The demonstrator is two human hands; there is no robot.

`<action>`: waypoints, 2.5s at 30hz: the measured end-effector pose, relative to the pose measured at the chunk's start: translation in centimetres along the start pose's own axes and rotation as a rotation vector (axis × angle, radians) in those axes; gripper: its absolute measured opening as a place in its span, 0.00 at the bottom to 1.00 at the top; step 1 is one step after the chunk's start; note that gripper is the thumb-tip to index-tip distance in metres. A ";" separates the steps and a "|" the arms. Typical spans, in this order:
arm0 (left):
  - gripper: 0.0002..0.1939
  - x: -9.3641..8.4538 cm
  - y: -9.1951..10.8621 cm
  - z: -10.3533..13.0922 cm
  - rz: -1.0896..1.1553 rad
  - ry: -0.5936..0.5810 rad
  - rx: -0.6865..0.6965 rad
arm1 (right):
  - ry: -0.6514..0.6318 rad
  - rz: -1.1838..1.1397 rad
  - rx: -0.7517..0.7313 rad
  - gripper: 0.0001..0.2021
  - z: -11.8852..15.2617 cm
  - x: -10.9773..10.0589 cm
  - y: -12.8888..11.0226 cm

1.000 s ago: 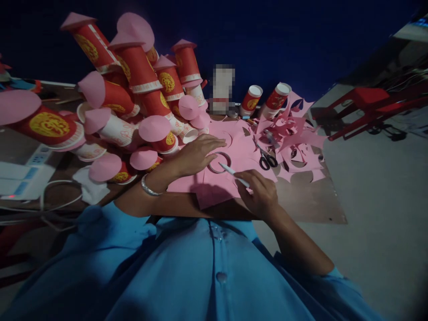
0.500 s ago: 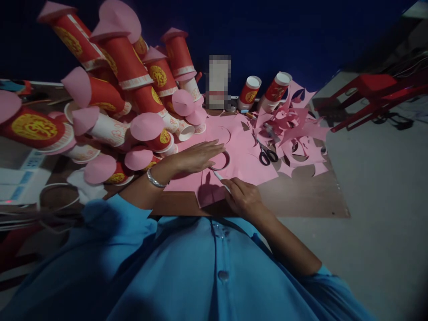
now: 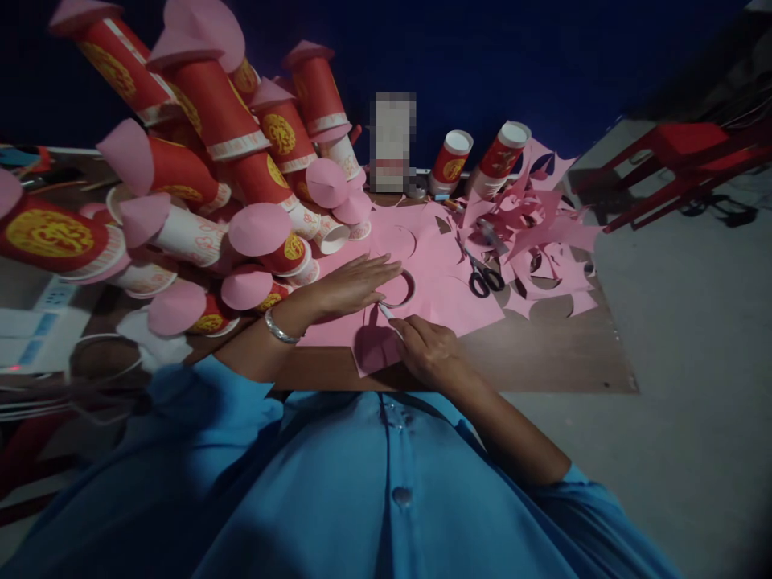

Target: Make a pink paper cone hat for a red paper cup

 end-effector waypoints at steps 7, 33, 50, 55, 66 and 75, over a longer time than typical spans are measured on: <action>0.31 -0.4 0.5 0.2 0.012 0.007 -0.012 | 0.019 0.078 -0.035 0.10 -0.3 0.1 0.0; 0.31 -1.0 1.2 0.1 0.014 -0.006 -0.047 | -0.046 0.061 0.194 0.10 1.1 -3.5 3.5; 0.30 -1.2 1.0 -0.3 0.006 0.032 -0.024 | 0.555 -0.338 0.663 0.07 2.7 -8.4 6.2; 0.31 -1.2 0.9 -0.6 0.004 0.081 0.004 | 0.607 -0.726 0.848 0.09 3.5 -7.2 6.4; 0.25 -2.6 2.2 1.0 -0.033 0.272 -0.017 | 0.626 -0.847 1.000 0.10 4.5 -6.2 5.8; 0.23 -1.2 2.8 7.9 -0.296 0.333 -0.266 | 0.646 -0.969 1.031 0.07 3.6 -5.0 5.7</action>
Point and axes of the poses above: each hand's wrist, its own z-axis away from the middle knuckle, its own x-axis out of the palm, y = z × x, the point moved 3 cm from there along -z, towards the middle knuckle, and after that the axes turned 9 degrees about y, right-handed, at the moved point
